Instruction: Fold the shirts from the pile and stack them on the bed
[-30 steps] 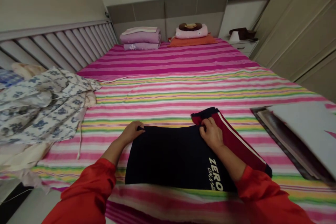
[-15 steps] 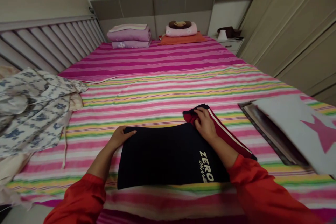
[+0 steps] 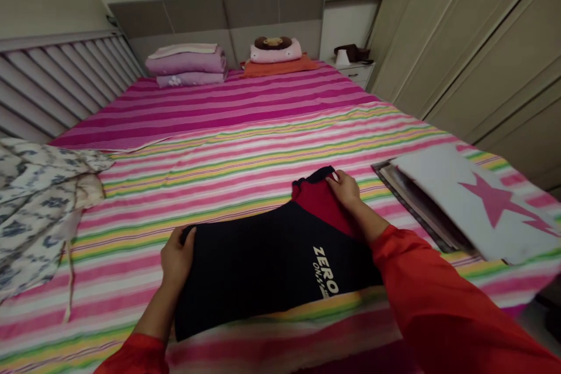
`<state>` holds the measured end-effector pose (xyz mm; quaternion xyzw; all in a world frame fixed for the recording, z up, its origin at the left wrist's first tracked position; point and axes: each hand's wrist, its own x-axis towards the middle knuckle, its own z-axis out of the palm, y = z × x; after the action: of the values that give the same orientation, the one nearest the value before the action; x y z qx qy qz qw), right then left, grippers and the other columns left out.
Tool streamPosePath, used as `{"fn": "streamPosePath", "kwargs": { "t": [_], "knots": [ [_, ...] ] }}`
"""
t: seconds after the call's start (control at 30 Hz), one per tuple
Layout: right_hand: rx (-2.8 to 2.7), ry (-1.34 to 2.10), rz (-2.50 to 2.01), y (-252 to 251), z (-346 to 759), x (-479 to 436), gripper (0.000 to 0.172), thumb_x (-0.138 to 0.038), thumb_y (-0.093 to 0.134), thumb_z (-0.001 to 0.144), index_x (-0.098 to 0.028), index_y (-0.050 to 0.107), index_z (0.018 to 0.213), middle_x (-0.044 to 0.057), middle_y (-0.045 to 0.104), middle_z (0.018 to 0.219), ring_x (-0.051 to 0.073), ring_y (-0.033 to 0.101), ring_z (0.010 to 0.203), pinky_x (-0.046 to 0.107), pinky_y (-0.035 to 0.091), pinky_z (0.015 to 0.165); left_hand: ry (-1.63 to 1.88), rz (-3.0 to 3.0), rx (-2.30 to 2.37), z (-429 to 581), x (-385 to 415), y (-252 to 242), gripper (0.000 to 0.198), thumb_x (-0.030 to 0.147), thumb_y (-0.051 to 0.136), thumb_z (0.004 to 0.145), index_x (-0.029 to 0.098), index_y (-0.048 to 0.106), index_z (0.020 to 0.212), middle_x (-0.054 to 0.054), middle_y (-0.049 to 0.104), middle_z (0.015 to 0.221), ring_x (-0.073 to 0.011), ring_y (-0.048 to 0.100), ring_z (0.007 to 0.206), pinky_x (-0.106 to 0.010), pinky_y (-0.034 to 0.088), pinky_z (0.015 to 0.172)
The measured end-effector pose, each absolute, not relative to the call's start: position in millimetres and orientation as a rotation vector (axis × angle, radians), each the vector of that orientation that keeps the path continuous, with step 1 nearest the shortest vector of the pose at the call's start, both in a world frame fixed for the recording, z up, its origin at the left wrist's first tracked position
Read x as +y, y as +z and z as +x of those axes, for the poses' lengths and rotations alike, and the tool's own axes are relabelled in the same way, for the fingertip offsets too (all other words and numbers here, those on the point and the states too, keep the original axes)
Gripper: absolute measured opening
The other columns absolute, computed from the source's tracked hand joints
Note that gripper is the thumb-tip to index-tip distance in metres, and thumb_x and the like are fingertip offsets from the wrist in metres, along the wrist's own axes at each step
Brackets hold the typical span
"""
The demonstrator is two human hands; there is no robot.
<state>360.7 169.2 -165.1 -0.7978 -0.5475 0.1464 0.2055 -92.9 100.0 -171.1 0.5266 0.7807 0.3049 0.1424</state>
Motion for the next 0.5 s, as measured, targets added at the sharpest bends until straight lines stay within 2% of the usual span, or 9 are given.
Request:
{"fn": "streamPosePath", "kwargs": {
  "t": [0.1,0.2,0.3,0.37,0.5],
  "knots": [
    [-1.494,0.268,-2.261,-156,354,163,0.037,-0.038,0.047,0.093,-0.014,0.062,0.116,0.018,0.068,0.111,0.029,0.061,0.101,0.037,0.045,0.080,0.680,1.592,2.433,-88,102,-165,0.043,0.051,0.045,0.087,0.020,0.060,0.113,-0.014,0.069,0.101,-0.0348,0.063,0.097,-0.048,0.050,0.079],
    [-1.613,0.009,-2.066,-145,325,139,0.050,-0.035,0.041,0.096,-0.010,0.047,0.139,0.022,0.051,0.140,0.034,0.046,0.129,0.049,0.036,0.101,0.845,1.833,2.418,-57,98,-162,0.050,0.045,0.038,0.091,0.014,0.053,0.127,-0.021,0.062,0.121,-0.0365,0.056,0.117,-0.055,0.044,0.095],
    [-1.951,0.011,-1.771,-149,274,98,0.052,-0.026,0.032,0.098,-0.022,0.036,0.149,0.010,0.043,0.151,0.027,0.032,0.142,0.048,0.027,0.111,0.950,2.098,1.951,12,81,-173,0.047,0.034,0.030,0.095,0.016,0.051,0.132,-0.017,0.059,0.131,-0.0280,0.052,0.126,-0.049,0.039,0.108],
    [-2.183,0.079,-1.592,-161,246,73,0.053,-0.022,0.033,0.097,-0.030,0.035,0.149,0.002,0.038,0.155,0.023,0.029,0.144,0.048,0.024,0.114,0.825,2.189,1.622,61,67,-185,0.048,0.027,0.027,0.095,0.021,0.048,0.138,-0.012,0.055,0.139,-0.0235,0.049,0.131,-0.046,0.037,0.111],
    [-2.204,0.140,-1.692,-188,251,62,0.047,-0.032,0.038,0.097,-0.031,0.044,0.144,0.004,0.043,0.151,0.027,0.034,0.141,0.059,0.021,0.113,0.590,2.324,1.596,95,65,-202,0.048,0.030,0.035,0.094,0.022,0.048,0.140,-0.011,0.048,0.148,-0.0284,0.038,0.139,-0.054,0.028,0.115]
  ]
}}
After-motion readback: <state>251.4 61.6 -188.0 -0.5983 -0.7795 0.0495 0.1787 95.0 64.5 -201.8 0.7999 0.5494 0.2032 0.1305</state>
